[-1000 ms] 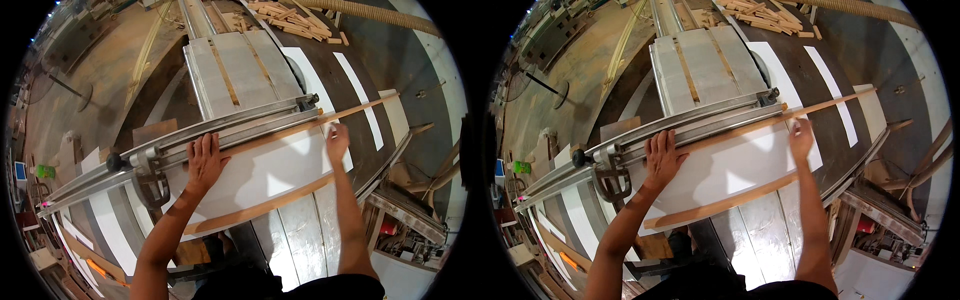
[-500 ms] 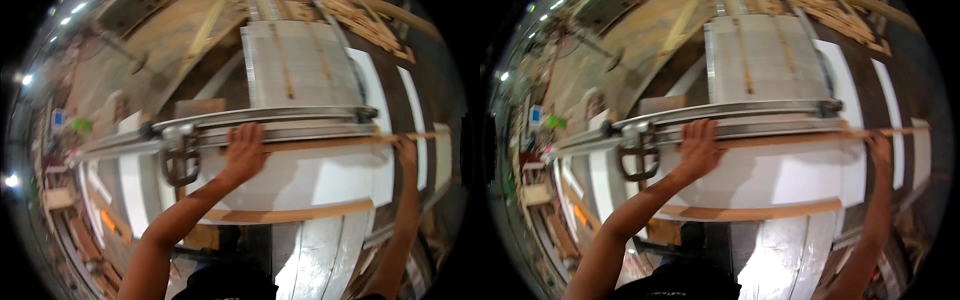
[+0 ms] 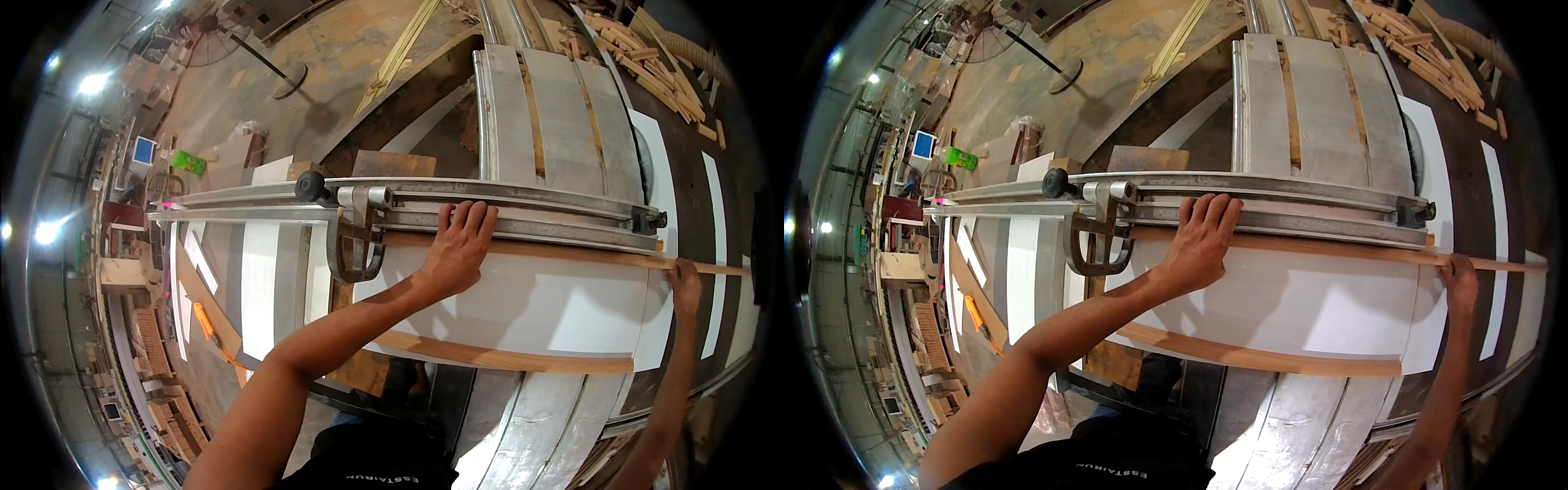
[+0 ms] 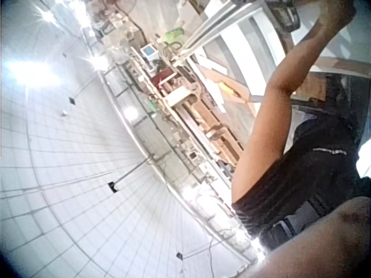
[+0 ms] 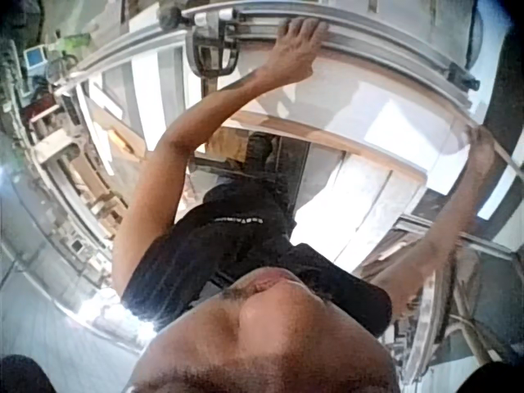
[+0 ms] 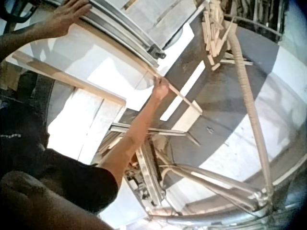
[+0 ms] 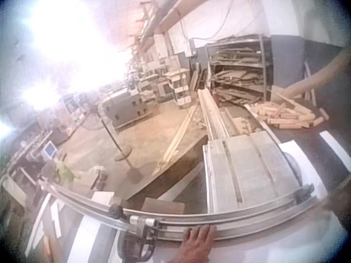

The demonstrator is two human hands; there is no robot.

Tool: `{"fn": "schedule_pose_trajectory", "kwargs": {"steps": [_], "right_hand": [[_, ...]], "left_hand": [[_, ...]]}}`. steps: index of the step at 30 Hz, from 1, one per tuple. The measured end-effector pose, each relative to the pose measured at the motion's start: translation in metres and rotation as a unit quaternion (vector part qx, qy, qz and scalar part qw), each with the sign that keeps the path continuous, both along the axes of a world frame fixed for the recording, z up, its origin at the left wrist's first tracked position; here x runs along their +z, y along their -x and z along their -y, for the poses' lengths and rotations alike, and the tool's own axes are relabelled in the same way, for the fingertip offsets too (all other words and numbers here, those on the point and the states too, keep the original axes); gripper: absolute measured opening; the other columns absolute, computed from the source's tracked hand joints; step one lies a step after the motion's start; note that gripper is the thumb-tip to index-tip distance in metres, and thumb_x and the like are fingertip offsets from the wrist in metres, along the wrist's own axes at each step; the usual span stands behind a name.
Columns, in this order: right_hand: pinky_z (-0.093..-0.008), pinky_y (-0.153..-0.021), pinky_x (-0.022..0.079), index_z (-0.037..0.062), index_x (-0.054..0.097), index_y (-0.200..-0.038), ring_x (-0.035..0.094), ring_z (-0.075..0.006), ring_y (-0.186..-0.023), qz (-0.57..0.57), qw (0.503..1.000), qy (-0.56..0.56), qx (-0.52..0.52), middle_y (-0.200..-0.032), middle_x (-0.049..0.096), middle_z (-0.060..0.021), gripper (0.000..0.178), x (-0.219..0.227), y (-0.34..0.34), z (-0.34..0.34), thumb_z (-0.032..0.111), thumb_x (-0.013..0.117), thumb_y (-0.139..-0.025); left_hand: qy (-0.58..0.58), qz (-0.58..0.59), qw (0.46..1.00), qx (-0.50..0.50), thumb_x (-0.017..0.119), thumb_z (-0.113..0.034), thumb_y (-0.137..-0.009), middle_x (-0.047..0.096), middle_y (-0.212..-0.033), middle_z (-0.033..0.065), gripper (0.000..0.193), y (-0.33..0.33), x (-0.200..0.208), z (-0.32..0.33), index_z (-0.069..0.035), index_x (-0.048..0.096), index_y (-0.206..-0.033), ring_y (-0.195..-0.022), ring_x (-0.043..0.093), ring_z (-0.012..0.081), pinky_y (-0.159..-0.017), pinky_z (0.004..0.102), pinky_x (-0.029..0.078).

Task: The person uses a table saw to cut long wooden dowels into shorter segments. They feed the dowels through the saw blade one by one, collecting the cut pieces. After cutting, they gather the segments and stack them neatly on a cardboard sheet on the floor.

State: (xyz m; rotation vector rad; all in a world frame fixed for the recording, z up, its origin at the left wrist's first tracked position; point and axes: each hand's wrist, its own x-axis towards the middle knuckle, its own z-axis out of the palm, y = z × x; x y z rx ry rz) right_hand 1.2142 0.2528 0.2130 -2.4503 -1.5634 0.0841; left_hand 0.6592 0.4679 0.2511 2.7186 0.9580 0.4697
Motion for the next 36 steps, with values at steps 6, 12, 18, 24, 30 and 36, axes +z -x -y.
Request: {"fn": "schedule_pose_trajectory", "kwargs": {"steps": [6, 12, 18, 24, 30, 36], "right_hand": [[-0.0403, -0.096, 0.053, -0.0051, 0.068, -0.113, 0.067, -0.0356, -0.107, 0.021, 1.000, -0.013, 0.000, -0.115, 0.069, -0.0203, 0.035, -0.001, 0.009, -0.002, 0.006, 0.078, -0.081], [-0.0423, -0.088, 0.054, -0.0023, 0.069, -0.108, 0.066, -0.0379, -0.099, 0.010, 1.000, -0.011, -0.020, -0.107, 0.069, -0.0194, 0.032, -0.003, 0.005, 0.006, 0.009, 0.078, -0.080], [-0.0420, -0.091, 0.055, -0.0023, 0.072, -0.103, 0.066, -0.0340, -0.105, 0.076, 0.996, -0.034, 0.036, -0.112, 0.070, -0.0178, 0.035, 0.009, 0.025, -0.007, 0.020, 0.082, -0.078], [-0.0432, -0.093, 0.054, 0.0005, 0.071, -0.109, 0.064, -0.0322, -0.111, 0.071, 0.997, -0.005, 0.027, -0.117, 0.069, -0.0142, 0.036, 0.020, 0.032, -0.007, 0.024, 0.079, -0.082], [-0.0425, -0.090, 0.055, 0.0071, 0.069, -0.115, 0.064, -0.0305, -0.110, 0.106, 0.993, 0.018, 0.042, -0.120, 0.068, -0.0081, 0.034, 0.028, -0.002, 0.003, 0.023, 0.076, -0.086], [-0.0450, -0.087, 0.055, 0.0054, 0.066, -0.119, 0.066, -0.0360, -0.105, 0.111, 0.994, -0.008, 0.012, -0.122, 0.067, -0.0102, 0.032, 0.016, -0.055, 0.022, 0.019, 0.071, -0.090]], "left_hand": [[-0.001, -0.024, 1.000, 0.001, 0.068, -0.013, -0.076, 0.047, -0.131, 0.0191, 0.073, -0.009, 0.002, 0.004, 0.005, 0.042, -0.141, -0.126, 0.043, 0.0348, -0.105, 0.0525, 0.029], [-0.038, -0.044, 0.997, -0.054, 0.075, -0.053, -0.078, 0.047, -0.135, 0.0173, 0.092, -0.134, -0.014, 0.032, 0.000, 0.042, -0.146, -0.126, 0.043, 0.0324, -0.102, 0.0548, 0.034], [-0.139, -0.008, 0.990, -0.004, 0.070, -0.067, -0.077, 0.049, -0.132, 0.0129, 0.095, -0.221, -0.054, 0.053, -0.002, 0.048, -0.142, -0.123, 0.042, 0.0295, -0.100, 0.0545, 0.034], [-0.138, 0.007, 0.990, -0.038, 0.075, -0.060, -0.078, 0.052, -0.124, 0.0123, 0.087, -0.212, -0.045, 0.046, 0.001, 0.052, -0.136, -0.116, 0.047, 0.0269, -0.099, 0.0479, 0.035], [-0.112, -0.008, 0.993, -0.043, 0.077, -0.054, -0.078, 0.056, -0.116, 0.0111, 0.083, -0.210, -0.031, 0.046, 0.003, 0.053, -0.133, -0.107, 0.051, 0.0249, -0.094, 0.0425, 0.036], [-0.085, -0.014, 0.996, -0.032, 0.080, -0.052, -0.076, 0.057, -0.119, 0.0120, 0.083, -0.214, -0.030, 0.047, 0.004, 0.054, -0.132, -0.110, 0.052, 0.0260, -0.095, 0.0433, 0.036]]}}
